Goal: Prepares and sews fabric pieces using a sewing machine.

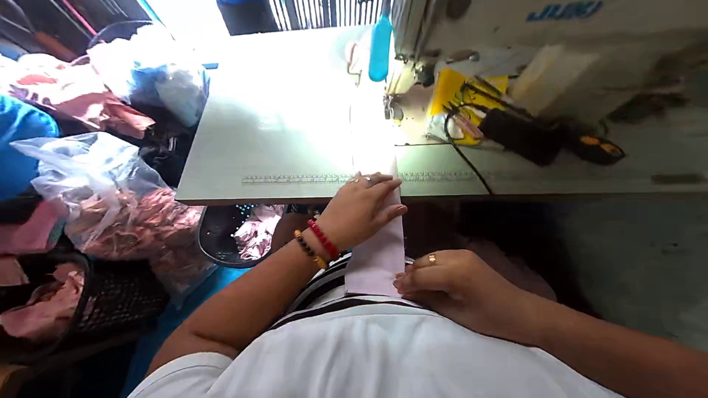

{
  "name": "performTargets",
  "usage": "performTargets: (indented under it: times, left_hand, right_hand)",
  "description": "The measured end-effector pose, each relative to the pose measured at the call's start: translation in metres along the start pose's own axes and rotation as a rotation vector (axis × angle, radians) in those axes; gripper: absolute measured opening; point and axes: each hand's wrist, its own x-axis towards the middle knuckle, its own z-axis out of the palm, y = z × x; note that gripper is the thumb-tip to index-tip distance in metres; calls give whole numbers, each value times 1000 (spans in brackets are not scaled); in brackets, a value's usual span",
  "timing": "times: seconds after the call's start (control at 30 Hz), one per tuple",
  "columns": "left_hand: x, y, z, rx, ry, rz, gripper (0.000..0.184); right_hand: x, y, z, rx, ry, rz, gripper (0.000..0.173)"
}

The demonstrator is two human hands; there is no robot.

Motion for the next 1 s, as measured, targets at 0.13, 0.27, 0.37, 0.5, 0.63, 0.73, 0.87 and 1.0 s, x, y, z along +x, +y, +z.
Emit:
performTargets:
  times: [0.13,0.27,0.37,0.5,0.63,0.73,0.87,1.0]
  left_hand:
    - [20,-15,31,258,-31,-17,59]
    - [18,-23,29,330,-7,20,55]
    - [19,-24,28,341,-30,12,54]
    - [32,-30,26,343,-38,-7,53]
    - [49,-45,18,353,-34,-20,51]
    - [63,-61,15,363,-36,-25,49]
    - [78,-72,4,399,-52,-16,46]
    - [77,-75,0,398,-43,39,45]
  right_hand:
    - [-1,6,-5,78,-13,20,17]
    - [2,9,-10,75,-32,4,17]
    - [7,11,-12,2,-29,-19,17]
    - [18,19,-18,-105,-18,-6,20]
    - [29,46,-19,-165,8,-32,23]
    - [41,63,-20,-229,41,-66,23]
    - [54,86,-21,-310,74,-121,22]
    - [64,108,-25,-376,131,-144,20]
